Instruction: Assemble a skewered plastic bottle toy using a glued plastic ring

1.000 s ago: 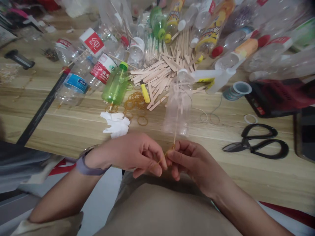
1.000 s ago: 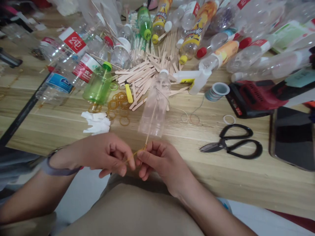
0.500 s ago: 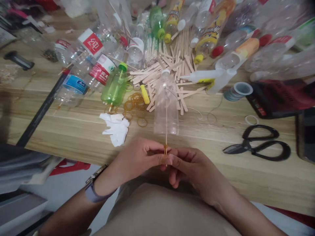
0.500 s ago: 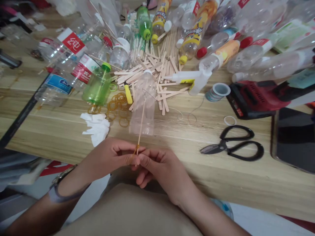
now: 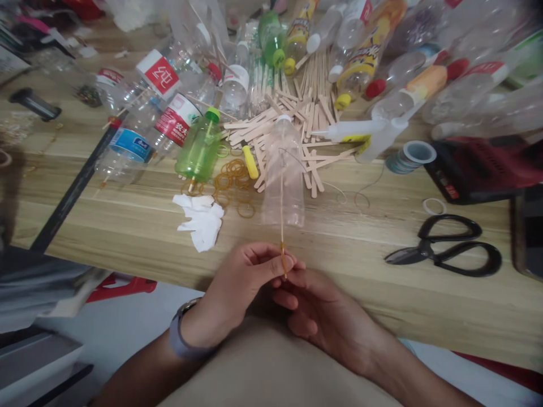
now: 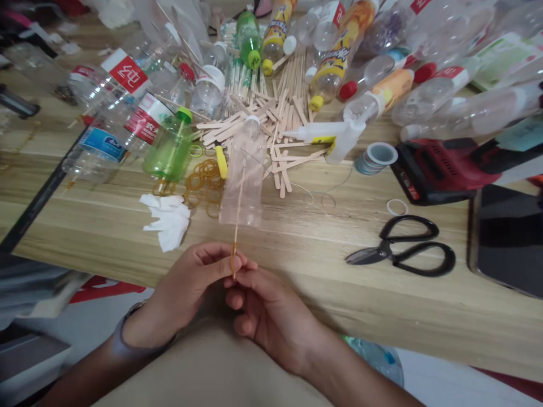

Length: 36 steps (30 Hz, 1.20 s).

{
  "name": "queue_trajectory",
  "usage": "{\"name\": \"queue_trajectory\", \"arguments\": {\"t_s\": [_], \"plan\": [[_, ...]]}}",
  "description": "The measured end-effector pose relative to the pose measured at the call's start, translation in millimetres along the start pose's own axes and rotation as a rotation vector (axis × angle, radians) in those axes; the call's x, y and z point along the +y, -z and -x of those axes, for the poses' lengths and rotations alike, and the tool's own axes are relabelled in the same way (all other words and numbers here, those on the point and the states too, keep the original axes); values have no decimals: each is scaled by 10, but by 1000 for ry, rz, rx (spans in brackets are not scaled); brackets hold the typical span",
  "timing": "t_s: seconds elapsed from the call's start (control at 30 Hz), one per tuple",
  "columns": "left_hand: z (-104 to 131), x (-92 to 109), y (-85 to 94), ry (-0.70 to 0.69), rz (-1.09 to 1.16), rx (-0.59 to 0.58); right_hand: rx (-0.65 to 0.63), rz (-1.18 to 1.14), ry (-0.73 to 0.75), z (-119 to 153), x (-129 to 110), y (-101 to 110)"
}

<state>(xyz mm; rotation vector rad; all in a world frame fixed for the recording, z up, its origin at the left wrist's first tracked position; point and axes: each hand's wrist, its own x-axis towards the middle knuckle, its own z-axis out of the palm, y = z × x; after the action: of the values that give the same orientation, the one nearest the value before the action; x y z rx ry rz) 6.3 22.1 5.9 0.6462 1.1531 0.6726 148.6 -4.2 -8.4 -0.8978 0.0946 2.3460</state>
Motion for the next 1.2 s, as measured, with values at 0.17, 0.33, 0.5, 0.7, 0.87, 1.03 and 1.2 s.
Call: {"name": "queue_trajectory", "arguments": {"t_s": [0.17,0.33,0.5,0.7,0.87,1.03,1.2], "plan": [[-11,2,39,-29,76,-33,29,93,45,92,-25,29],[-2,-41,48,-50,15,58,137,56,272,113,-163,37],[35,-70,20,12,187,28,18,89,296,22,-344,53],[85,-65,39,88,299,-18,53,1117,294,49,-576,55],[91,-59,15,90,326,-20,70,1677,335,30,-696,-6],[104,-64,30,103,320,-40,-129,1180,241,-53,-615,-73],[94,-155,39,121,258,-98,-156,765,214,-100,-383,-105]]}}
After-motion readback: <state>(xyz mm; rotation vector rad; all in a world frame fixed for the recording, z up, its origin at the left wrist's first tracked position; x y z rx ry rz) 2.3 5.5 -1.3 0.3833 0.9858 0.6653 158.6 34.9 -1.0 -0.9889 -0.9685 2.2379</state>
